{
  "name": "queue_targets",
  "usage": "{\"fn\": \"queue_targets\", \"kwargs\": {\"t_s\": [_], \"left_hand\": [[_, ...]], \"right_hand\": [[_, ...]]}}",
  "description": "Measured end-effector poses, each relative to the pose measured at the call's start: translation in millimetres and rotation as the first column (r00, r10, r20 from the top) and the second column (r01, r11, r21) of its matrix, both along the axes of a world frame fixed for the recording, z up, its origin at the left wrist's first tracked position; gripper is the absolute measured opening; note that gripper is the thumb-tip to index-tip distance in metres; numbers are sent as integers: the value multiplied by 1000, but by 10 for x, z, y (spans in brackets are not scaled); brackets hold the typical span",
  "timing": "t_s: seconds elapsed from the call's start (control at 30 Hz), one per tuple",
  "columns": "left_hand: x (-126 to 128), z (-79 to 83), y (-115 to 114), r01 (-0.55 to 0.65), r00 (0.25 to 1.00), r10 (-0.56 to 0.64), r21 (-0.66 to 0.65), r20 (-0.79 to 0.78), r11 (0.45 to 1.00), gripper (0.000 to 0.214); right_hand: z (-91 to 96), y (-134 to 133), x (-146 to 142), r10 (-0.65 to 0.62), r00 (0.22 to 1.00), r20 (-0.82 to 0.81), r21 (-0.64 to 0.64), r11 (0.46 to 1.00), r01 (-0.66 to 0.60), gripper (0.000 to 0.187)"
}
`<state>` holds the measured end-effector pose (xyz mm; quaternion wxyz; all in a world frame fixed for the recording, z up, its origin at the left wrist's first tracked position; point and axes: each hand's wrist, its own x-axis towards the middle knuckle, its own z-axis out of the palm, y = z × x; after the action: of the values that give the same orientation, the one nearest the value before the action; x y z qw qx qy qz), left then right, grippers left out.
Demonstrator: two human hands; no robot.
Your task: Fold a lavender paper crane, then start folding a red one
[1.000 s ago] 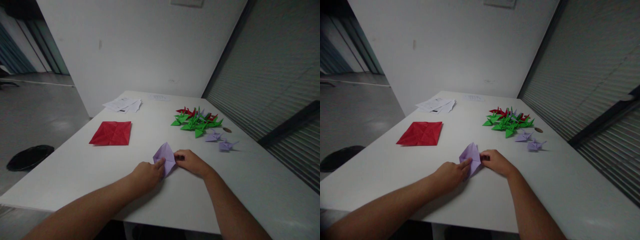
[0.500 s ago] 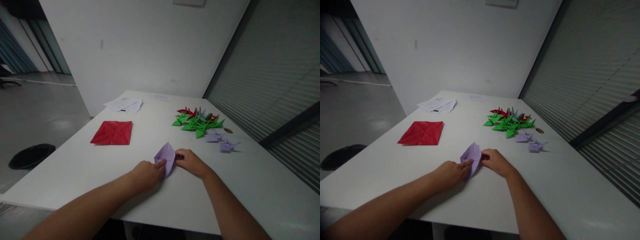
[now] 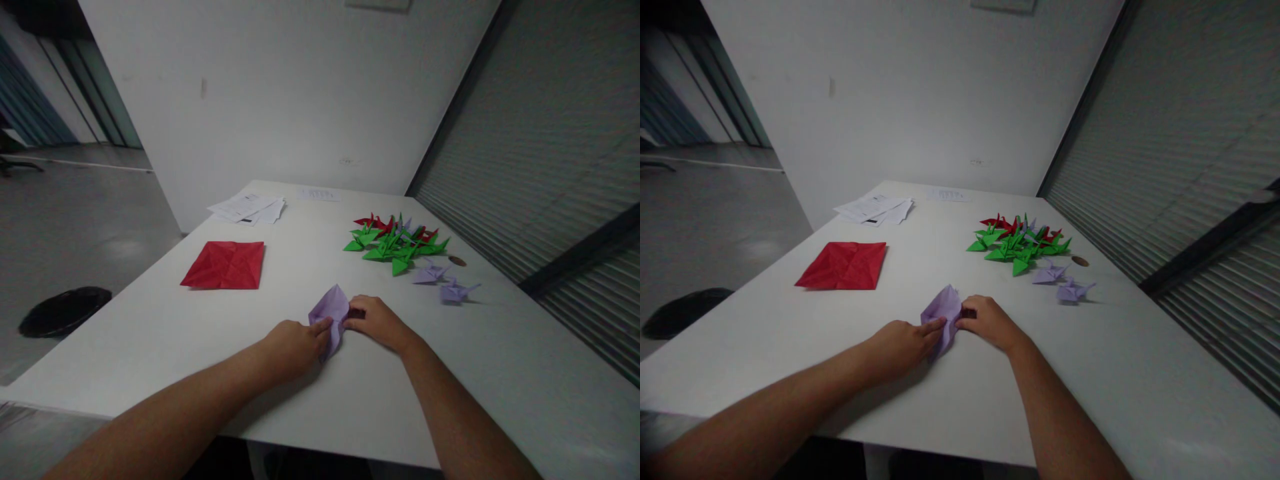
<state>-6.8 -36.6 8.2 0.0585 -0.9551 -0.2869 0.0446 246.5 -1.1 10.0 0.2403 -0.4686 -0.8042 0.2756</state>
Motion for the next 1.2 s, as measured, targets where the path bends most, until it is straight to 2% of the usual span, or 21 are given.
{"fn": "queue_targets", "kwargs": {"t_s": [0.27, 0.57, 0.7, 0.83, 1.2], "left_hand": [[25, 50, -22, 0, 1000, 0, -15, 5, 1000, 55], [29, 7, -20, 6, 1000, -6, -15, 23, 1000, 52], [31, -2, -16, 5, 998, -4, -11, 62, 1000, 44], [29, 4, -7, 16, 998, -15, -12, 64, 1000, 38], [33, 12, 10, 19, 998, -17, -27, 67, 999, 41]], "right_hand": [[-35, 25, -42, -76, 995, 72, 31, 997, 74, 18], [-28, 22, -96, -116, 986, 116, 30, 993, 113, 22], [-8, 3, -113, -128, 985, 117, 6, 992, 128, 21], [-8, -10, -127, -115, 986, 117, 21, 993, 114, 19], [-84, 5, -143, -99, 984, 145, 51, 994, 93, 23]]}}
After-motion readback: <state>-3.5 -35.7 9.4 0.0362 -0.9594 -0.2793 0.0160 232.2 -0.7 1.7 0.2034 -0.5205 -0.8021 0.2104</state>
